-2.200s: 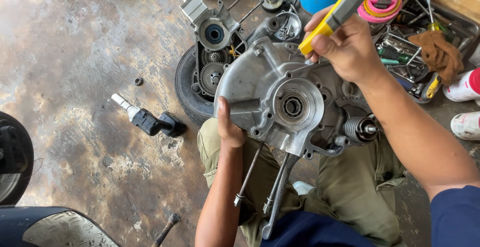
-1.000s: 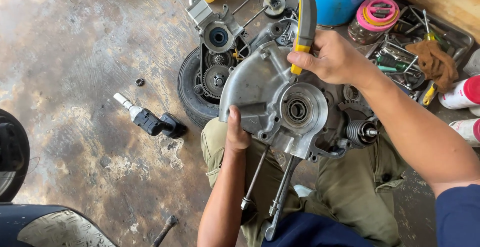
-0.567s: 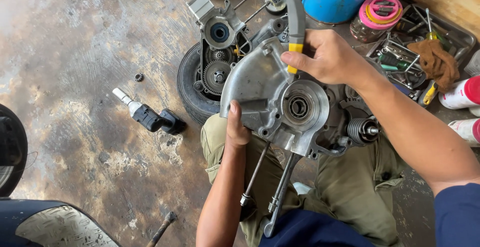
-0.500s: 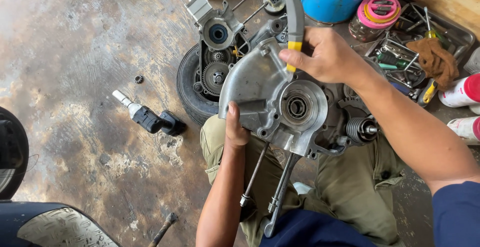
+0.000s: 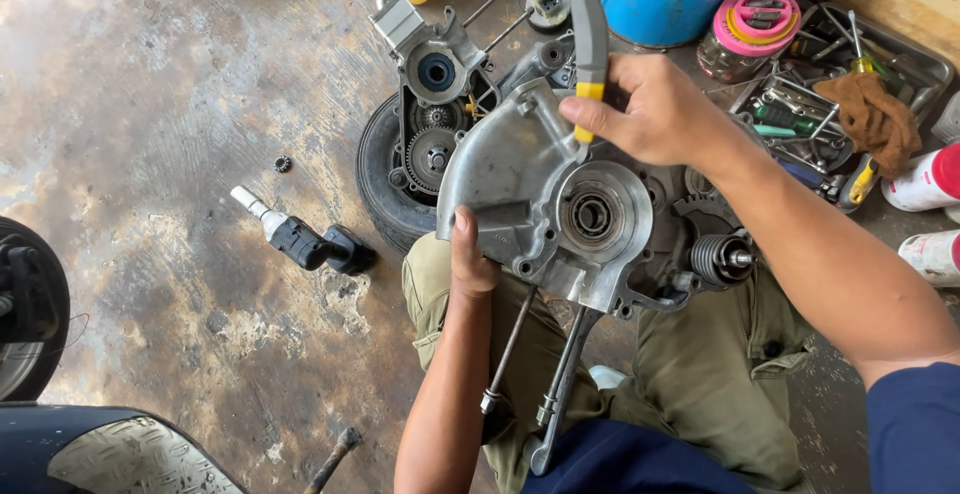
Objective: Scraping gasket residue from a motorcycle engine casing using a utility knife.
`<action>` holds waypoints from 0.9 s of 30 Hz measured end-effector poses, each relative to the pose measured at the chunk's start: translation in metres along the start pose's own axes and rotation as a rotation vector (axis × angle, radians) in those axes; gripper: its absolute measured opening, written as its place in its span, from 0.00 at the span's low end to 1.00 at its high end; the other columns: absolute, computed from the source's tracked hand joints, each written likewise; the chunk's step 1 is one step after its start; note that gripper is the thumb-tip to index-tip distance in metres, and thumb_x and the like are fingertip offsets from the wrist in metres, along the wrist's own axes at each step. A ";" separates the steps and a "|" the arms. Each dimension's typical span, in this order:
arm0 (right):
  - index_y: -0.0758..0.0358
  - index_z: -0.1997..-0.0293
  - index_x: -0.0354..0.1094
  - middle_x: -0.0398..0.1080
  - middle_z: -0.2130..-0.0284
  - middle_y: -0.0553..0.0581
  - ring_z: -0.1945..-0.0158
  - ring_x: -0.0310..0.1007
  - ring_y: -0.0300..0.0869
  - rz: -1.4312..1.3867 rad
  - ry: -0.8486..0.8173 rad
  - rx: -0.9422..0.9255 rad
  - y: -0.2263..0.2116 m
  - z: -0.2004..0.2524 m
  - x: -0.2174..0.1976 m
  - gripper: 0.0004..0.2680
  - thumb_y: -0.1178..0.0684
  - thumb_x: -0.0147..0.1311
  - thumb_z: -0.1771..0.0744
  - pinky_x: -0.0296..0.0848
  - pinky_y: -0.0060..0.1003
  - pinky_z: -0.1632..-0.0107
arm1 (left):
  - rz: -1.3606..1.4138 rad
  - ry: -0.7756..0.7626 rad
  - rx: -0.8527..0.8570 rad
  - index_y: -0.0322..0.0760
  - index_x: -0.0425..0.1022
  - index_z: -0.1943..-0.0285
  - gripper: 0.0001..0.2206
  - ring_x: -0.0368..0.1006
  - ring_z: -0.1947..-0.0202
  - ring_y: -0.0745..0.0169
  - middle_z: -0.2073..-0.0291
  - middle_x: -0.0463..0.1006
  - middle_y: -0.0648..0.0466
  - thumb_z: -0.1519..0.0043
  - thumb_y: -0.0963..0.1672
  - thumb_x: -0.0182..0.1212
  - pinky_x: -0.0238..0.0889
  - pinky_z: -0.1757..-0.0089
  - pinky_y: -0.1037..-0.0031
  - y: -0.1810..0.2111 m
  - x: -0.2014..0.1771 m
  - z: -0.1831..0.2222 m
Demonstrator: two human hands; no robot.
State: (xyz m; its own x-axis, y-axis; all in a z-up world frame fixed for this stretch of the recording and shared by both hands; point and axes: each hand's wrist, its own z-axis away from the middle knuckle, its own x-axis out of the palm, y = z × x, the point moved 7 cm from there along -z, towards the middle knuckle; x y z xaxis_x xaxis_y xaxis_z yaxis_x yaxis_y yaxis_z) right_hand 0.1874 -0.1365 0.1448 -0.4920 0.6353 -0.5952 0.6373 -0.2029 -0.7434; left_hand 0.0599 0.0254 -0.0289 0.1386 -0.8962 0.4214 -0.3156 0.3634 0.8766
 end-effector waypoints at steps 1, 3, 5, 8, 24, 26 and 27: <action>0.67 0.66 0.71 0.74 0.74 0.57 0.82 0.64 0.37 0.000 0.001 0.000 -0.006 0.000 0.002 0.10 0.50 0.54 0.30 0.60 0.29 0.79 | 0.000 -0.001 0.000 0.27 0.74 0.47 0.30 0.74 0.58 0.53 0.56 0.79 0.45 0.29 0.57 0.35 0.66 0.51 0.62 0.012 0.010 0.001; 0.66 0.67 0.73 0.76 0.77 0.62 0.79 0.72 0.42 -0.132 0.064 0.000 -0.018 0.001 0.003 0.11 0.51 0.56 0.29 0.67 0.33 0.71 | -0.299 0.118 -0.046 0.16 0.71 0.41 0.26 0.69 0.42 0.53 0.44 0.75 0.26 0.26 0.47 0.31 0.58 0.37 0.60 0.033 0.023 0.005; 0.66 0.65 0.69 0.71 0.76 0.57 0.79 0.65 0.39 -0.119 0.096 -0.069 -0.005 0.002 -0.004 0.12 0.48 0.51 0.28 0.63 0.32 0.73 | -0.059 0.074 -0.080 0.20 0.66 0.37 0.29 0.68 0.43 0.47 0.42 0.73 0.31 0.30 0.53 0.39 0.58 0.39 0.56 0.006 0.008 0.007; 0.65 0.54 0.64 0.68 0.70 0.55 0.75 0.63 0.36 -0.151 0.162 -0.132 0.006 0.013 -0.019 0.07 0.51 0.47 0.27 0.65 0.28 0.72 | 0.185 0.051 -0.122 0.23 0.63 0.33 0.33 0.68 0.45 0.44 0.42 0.71 0.37 0.34 0.57 0.47 0.59 0.43 0.56 -0.015 -0.004 0.009; 0.69 0.38 0.55 0.71 0.58 0.65 0.54 0.75 0.48 -0.047 0.264 -0.100 -0.008 0.041 -0.021 0.10 0.66 0.48 0.27 0.76 0.38 0.48 | 0.115 0.136 -0.113 0.25 0.64 0.35 0.31 0.65 0.45 0.42 0.44 0.71 0.38 0.38 0.55 0.49 0.55 0.45 0.50 0.017 0.004 -0.005; 0.70 0.41 0.57 0.72 0.55 0.65 0.54 0.75 0.48 0.026 0.260 -0.091 -0.002 0.041 -0.024 0.09 0.65 0.50 0.27 0.74 0.39 0.50 | 0.181 0.137 -0.126 0.24 0.64 0.35 0.30 0.67 0.47 0.44 0.45 0.72 0.38 0.37 0.53 0.49 0.57 0.45 0.53 0.016 0.002 -0.005; 0.71 0.44 0.59 0.74 0.52 0.66 0.54 0.75 0.48 0.100 0.255 -0.078 0.000 0.042 -0.027 0.08 0.63 0.52 0.28 0.73 0.39 0.51 | 0.250 0.138 -0.141 0.23 0.64 0.34 0.29 0.69 0.48 0.46 0.45 0.73 0.38 0.37 0.52 0.49 0.60 0.46 0.57 0.014 0.003 -0.005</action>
State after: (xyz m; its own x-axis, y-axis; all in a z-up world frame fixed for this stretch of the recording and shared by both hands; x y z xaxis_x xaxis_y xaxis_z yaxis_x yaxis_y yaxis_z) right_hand 0.1761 -0.1847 0.1478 -0.2657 0.7837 -0.5615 0.7237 -0.2226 -0.6532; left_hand 0.0601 0.0293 -0.0139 0.2021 -0.7349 0.6473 -0.2244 0.6086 0.7611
